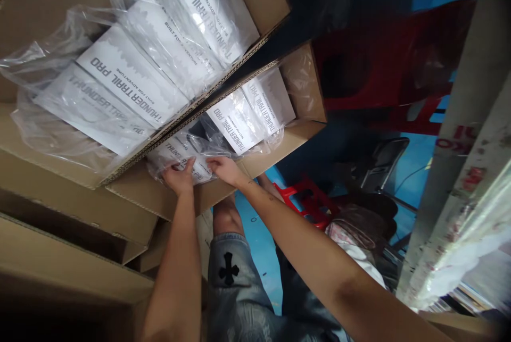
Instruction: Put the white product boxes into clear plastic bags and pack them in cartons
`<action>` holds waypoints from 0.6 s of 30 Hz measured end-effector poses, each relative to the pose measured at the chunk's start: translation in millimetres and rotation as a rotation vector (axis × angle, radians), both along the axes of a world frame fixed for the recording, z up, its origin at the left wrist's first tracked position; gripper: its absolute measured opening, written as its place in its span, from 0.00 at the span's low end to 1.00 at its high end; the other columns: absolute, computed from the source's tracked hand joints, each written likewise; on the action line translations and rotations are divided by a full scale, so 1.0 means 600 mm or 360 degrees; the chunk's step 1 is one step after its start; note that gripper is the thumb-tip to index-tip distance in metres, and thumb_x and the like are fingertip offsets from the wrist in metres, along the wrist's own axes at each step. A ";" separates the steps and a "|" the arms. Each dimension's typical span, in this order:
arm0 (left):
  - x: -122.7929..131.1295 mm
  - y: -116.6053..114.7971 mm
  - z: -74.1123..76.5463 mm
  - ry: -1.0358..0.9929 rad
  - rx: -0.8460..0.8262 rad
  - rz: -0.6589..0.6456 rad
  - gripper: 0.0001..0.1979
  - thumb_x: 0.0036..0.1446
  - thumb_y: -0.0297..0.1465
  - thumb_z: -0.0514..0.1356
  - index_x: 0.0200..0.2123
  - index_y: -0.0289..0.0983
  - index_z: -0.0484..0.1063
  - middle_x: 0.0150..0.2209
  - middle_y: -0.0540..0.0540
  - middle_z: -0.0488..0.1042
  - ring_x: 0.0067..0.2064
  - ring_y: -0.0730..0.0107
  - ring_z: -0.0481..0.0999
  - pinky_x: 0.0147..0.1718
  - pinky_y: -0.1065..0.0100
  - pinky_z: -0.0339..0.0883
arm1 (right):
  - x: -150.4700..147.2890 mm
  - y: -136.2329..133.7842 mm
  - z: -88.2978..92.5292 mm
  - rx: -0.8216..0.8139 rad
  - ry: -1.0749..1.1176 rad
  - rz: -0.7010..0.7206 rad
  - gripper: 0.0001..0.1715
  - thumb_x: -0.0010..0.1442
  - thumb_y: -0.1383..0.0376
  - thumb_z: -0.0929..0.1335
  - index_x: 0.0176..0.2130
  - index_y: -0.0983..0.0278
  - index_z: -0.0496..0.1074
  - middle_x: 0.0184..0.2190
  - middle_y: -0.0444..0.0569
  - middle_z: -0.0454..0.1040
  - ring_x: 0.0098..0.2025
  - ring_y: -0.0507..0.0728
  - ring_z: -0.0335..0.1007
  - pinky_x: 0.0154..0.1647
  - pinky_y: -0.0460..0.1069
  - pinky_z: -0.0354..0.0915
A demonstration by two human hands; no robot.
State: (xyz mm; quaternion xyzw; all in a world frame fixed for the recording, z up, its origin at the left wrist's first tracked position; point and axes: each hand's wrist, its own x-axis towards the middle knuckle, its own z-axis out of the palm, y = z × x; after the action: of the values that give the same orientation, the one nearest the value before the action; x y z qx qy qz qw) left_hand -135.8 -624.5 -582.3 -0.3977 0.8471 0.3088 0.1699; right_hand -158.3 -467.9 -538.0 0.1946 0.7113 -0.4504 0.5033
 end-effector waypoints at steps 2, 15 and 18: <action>-0.001 -0.016 -0.001 -0.0005 0.0044 -0.0090 0.25 0.38 0.40 0.73 0.26 0.42 0.57 0.30 0.47 0.68 0.39 0.54 0.72 0.49 0.50 0.67 | -0.003 0.002 0.002 0.0010 0.0009 -0.0025 0.21 0.62 0.74 0.63 0.50 0.65 0.78 0.44 0.49 0.80 0.45 0.54 0.76 0.55 0.47 0.68; 0.010 0.018 -0.002 0.0014 0.0162 -0.0258 0.22 0.39 0.37 0.72 0.31 0.41 0.61 0.40 0.39 0.72 0.52 0.45 0.69 0.57 0.48 0.61 | -0.019 -0.030 -0.069 0.0107 -0.0166 -0.0198 0.15 0.66 0.56 0.68 0.39 0.65 0.74 0.23 0.41 0.70 0.27 0.51 0.67 0.34 0.45 0.67; 0.005 -0.016 -0.006 -0.0004 0.0334 -0.0289 0.24 0.35 0.39 0.73 0.30 0.40 0.63 0.36 0.42 0.72 0.47 0.49 0.72 0.52 0.50 0.65 | -0.005 -0.032 -0.076 0.0020 -0.0165 -0.0200 0.15 0.66 0.55 0.68 0.38 0.65 0.73 0.20 0.36 0.64 0.23 0.49 0.61 0.29 0.43 0.63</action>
State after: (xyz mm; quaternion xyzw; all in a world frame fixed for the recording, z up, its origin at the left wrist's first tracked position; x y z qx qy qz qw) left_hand -132.9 -634.2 -586.1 -0.2997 0.8424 0.3787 0.2389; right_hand -161.6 -487.1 -583.7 0.2652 0.6734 -0.4660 0.5089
